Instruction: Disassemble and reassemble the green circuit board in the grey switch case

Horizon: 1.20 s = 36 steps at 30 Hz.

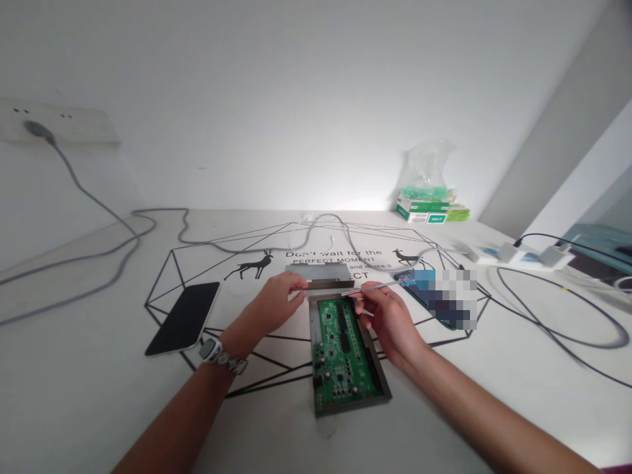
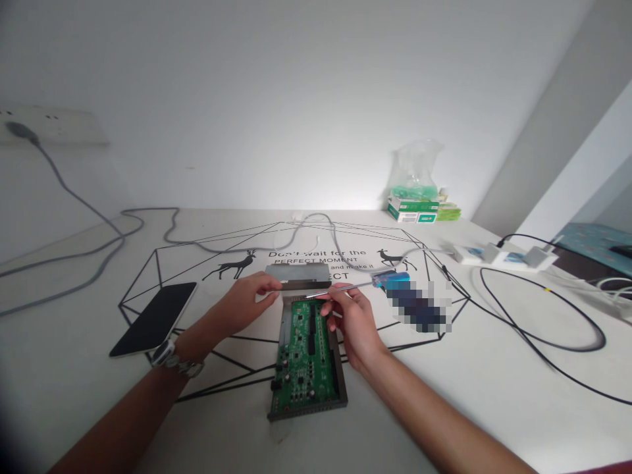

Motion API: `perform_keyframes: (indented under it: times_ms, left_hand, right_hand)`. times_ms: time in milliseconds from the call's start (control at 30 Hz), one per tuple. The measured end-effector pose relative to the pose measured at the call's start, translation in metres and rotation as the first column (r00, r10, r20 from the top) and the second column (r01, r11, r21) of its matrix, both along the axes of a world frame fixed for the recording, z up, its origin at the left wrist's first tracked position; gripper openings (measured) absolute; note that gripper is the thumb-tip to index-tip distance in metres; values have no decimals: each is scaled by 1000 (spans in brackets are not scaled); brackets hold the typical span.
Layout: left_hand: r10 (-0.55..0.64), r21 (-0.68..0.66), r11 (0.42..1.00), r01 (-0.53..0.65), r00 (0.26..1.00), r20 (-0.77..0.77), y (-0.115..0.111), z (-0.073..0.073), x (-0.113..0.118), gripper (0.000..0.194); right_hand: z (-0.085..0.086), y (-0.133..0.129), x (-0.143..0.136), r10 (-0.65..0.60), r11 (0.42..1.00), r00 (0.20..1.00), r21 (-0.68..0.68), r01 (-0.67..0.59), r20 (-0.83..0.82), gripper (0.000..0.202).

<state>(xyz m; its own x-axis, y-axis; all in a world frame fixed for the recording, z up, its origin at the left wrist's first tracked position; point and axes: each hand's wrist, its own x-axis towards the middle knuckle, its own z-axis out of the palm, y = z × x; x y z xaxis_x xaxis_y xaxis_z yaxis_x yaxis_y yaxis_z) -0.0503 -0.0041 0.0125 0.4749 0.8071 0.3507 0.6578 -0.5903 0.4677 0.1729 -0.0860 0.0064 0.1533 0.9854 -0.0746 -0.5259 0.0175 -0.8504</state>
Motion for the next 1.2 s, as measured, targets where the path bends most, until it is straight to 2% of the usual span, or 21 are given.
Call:
perform_keyframes:
  times_ms: [233, 333, 500, 633, 867, 1000, 1200]
  left_hand:
    - [-89, 69, 994, 82, 992, 90, -3, 0, 17, 19]
    - [-134, 66, 989, 130, 990, 53, -6, 5, 32, 21]
    - [-229, 4, 972, 233, 959, -165, -7, 17, 67, 18]
    - [-209, -19, 978, 210, 951, -226, -1, 14, 84, 16]
    - [-214, -1, 977, 215, 970, -120, -8, 6, 82, 23]
    - [-152, 8, 988, 153, 985, -85, -13, 3, 77, 26]
    - [-40, 64, 997, 49, 992, -122, -17, -1, 62, 22]
  right_hand:
    - [7, 7, 18, -170, 982, 985, 94, 166, 32, 27]
    - [7, 7, 18, -167, 976, 982, 154, 153, 88, 28]
    - [7, 2, 10, -126, 967, 972, 245, 74, 201, 26]
    - [10, -2, 6, -90, 957, 961, 291, 11, 261, 28]
    - [13, -7, 1, -35, 953, 944, 297, -68, 329, 32]
    - [9, -5, 3, -20, 948, 907, 297, -117, 421, 33]
    - [10, 10, 7, -112, 932, 807, 344, -118, 580, 39]
